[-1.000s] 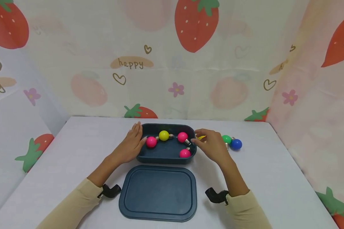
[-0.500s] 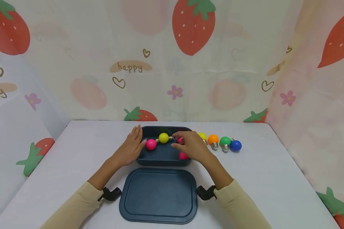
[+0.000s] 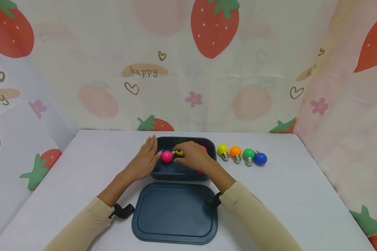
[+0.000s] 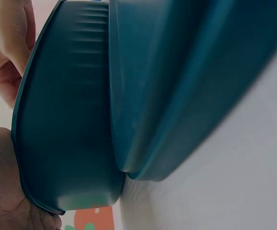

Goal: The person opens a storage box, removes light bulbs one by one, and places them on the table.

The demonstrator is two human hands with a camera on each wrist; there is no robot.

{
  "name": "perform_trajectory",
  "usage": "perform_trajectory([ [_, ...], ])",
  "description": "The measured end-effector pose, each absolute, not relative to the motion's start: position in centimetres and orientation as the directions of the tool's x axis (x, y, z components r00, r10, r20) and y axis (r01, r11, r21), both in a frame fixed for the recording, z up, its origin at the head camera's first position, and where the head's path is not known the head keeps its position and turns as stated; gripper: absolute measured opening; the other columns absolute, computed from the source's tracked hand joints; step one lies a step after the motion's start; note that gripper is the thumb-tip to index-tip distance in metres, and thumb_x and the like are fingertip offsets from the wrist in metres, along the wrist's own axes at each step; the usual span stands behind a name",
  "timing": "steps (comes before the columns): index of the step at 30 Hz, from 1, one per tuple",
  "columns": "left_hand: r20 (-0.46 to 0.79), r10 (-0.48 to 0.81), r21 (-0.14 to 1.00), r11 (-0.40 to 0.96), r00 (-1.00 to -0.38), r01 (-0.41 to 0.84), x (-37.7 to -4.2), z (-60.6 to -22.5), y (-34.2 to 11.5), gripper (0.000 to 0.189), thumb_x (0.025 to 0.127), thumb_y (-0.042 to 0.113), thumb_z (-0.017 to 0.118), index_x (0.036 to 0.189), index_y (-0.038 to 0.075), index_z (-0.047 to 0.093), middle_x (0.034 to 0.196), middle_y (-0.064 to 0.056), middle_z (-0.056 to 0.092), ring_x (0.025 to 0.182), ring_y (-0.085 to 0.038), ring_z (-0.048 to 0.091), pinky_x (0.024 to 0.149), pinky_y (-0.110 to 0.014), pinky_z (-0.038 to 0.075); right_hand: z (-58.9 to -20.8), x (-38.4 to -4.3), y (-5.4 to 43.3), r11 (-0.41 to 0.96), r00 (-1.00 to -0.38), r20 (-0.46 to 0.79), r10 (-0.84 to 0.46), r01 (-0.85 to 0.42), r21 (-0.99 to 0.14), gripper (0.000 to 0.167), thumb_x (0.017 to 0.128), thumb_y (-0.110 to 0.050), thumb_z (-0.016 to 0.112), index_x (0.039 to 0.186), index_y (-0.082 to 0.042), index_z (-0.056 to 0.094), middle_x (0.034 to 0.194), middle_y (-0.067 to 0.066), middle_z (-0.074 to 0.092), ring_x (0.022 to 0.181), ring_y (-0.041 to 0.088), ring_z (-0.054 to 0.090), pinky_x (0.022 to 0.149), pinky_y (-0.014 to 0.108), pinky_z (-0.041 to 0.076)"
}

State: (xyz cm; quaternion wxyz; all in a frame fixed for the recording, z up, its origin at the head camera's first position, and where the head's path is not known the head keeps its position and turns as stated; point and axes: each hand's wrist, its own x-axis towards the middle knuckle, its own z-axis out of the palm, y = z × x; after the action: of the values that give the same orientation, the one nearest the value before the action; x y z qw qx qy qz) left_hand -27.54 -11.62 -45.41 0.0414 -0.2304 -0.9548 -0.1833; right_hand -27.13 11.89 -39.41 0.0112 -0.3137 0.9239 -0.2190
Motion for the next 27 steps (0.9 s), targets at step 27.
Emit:
perform_trajectory([
  [27,0.188,0.438,0.337,0.812,-0.879,0.476,-27.3,-45.0,-11.8,0.065,0.111,0.033,0.033,0.156,-0.013,0.019,0.166,-0.026,0.012,0.155,-0.039,0.008,0.123,-0.052,0.014,-41.7,-29.9,7.7,0.732,-0.772,0.088,-0.630,-0.628,-0.264,0.040,0.088,-0.013,0.080,0.127,-0.014,0.071,0.111,0.004,0.075,0.097,0.019,0.068,0.086,0.041,0.057],
])
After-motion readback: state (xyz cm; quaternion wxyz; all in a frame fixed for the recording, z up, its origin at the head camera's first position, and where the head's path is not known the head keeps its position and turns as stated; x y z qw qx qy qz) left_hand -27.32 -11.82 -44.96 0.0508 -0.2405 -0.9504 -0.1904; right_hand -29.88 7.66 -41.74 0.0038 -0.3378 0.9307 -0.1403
